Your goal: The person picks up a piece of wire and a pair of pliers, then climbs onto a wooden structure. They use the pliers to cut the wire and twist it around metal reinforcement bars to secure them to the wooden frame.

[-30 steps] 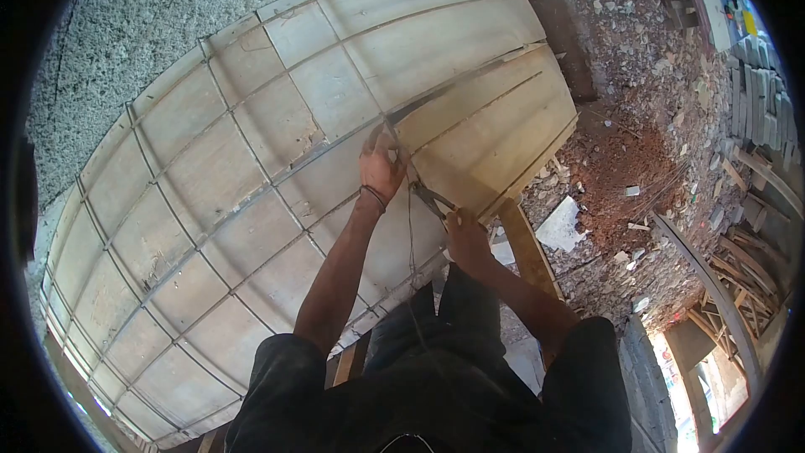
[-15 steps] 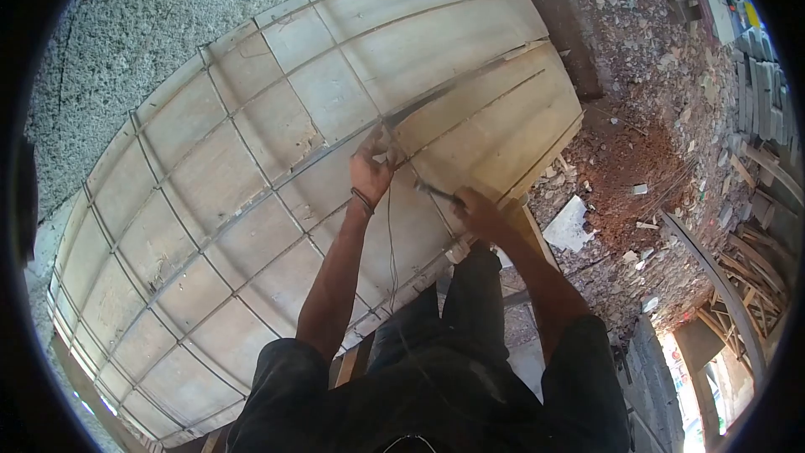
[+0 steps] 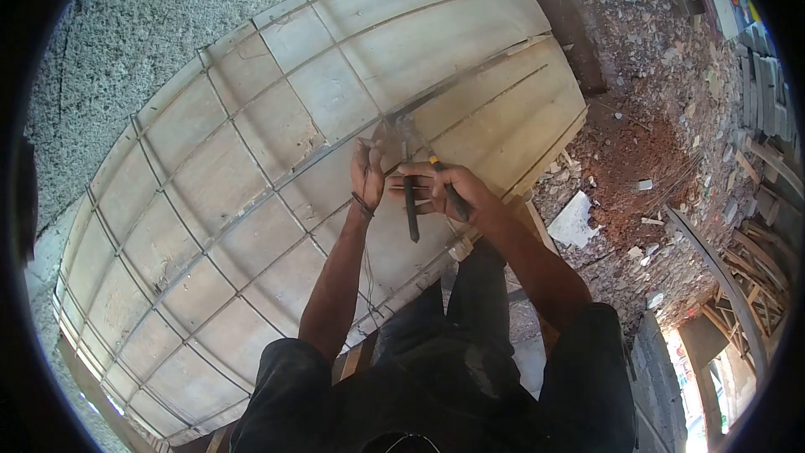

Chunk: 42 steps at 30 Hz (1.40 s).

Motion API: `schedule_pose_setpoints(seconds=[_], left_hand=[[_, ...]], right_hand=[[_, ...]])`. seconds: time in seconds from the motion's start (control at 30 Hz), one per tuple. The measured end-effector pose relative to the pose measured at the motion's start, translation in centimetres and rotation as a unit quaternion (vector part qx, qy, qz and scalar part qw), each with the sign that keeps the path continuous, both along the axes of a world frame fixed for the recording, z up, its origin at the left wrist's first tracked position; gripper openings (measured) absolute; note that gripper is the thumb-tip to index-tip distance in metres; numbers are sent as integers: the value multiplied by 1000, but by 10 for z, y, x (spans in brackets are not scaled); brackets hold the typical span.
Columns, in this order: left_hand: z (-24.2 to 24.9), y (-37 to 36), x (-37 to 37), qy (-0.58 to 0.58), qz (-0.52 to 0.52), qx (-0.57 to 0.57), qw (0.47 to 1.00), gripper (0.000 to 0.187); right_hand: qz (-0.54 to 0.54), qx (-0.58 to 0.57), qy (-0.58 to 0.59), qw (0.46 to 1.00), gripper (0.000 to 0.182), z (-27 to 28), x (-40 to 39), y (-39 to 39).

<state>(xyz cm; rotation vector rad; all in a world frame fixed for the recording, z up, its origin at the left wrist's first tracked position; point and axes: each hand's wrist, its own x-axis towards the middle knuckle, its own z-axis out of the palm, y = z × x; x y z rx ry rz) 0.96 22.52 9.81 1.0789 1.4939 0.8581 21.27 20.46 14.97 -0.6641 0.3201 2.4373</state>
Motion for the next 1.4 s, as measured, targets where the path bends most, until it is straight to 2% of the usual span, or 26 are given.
schedule_pose_setpoints(seconds=[0.03, 0.1, 0.17, 0.23, 0.33, 0.5, 0.57, 0.63, 0.7, 0.8, 0.87, 0.93, 1.1, 1.17, 1.2, 1.23, 1.27, 1.3, 1.33, 1.37, 1.4], left_hand=[[4, 0, -1, -5, 11, -25, 1000, 17], [7, -2, -3, -8, 20, -53, 998, 20], [9, 3, -2, -31, 41, -61, 997, 32], [14, 5, -3, -44, 31, -77, 996, 36], [16, 6, -8, -66, 13, -96, 993, 43], [26, 6, -3, -105, 40, -131, 985, 49], [23, 5, -1, -91, 20, -93, 991, 52], [20, 1, 0, -90, 17, -93, 992, 52], [19, -1, 0, -89, 11, -91, 992, 52], [17, -1, 2, -87, 38, -135, 986, 51], [16, -2, 2, -55, 21, -86, 995, 51], [15, -2, 3, -52, 17, -81, 995, 51], [17, -1, 6, -65, 12, -59, 996, 50], [24, -1, 9, -31, -34, -59, 997, 51], [23, -6, 8, -30, -34, -59, 997, 51], [22, -10, 7, -14, -57, -37, 998, 50], [20, -15, 6, 2, -80, -15, 997, 50], [19, -21, 4, 1, -81, -14, 997, 50], [18, -26, 2, -72, -54, -39, 995, 48], [17, -29, 1, -143, -27, -66, 987, 47], [19, -28, 4, -145, -27, -65, 987, 47]], right_hand=[[-32, -34, 102, 994, 64, -9, -5, -5], [-46, -46, 107, 992, 68, -13, -11, -2], [-62, -52, 107, 991, 72, -17, -14, 2], [-104, -45, 175, 978, 73, -25, -18, 3], [-99, -60, 228, 967, 74, -37, -21, 2], [-135, -85, 243, 957, 70, -35, -32, -4], [-149, -93, 237, 955, 69, -37, -35, -7], [-177, -95, 290, 936, 66, -37, -39, -8], [-182, -101, 287, 935, 63, -39, -41, -11], [-206, -116, 306, 922, 56, -48, -46, -18], [-225, -126, 330, 908, 52, -48, -47, -18], [-200, -147, 271, 930, 37, -40, -42, -14], [-148, -112, 249, 951, 28, -39, -34, -7], [-120, -90, 231, 962, 27, -35, -24, 4], [-6, -72, 88, 993, 23, -22, -14, 16], [107, -50, -58, 991, 19, -14, -8, 27], [106, -49, -59, 991, 19, -12, -6, 35], [232, 68, -182, 953, 19, -11, -6, 43], [347, 181, -297, 871, 20, -8, -9, 48], [346, 181, -298, 871, 20, -4, -15, 49], [390, 288, -431, 761, 22, 1, -23, 47]])
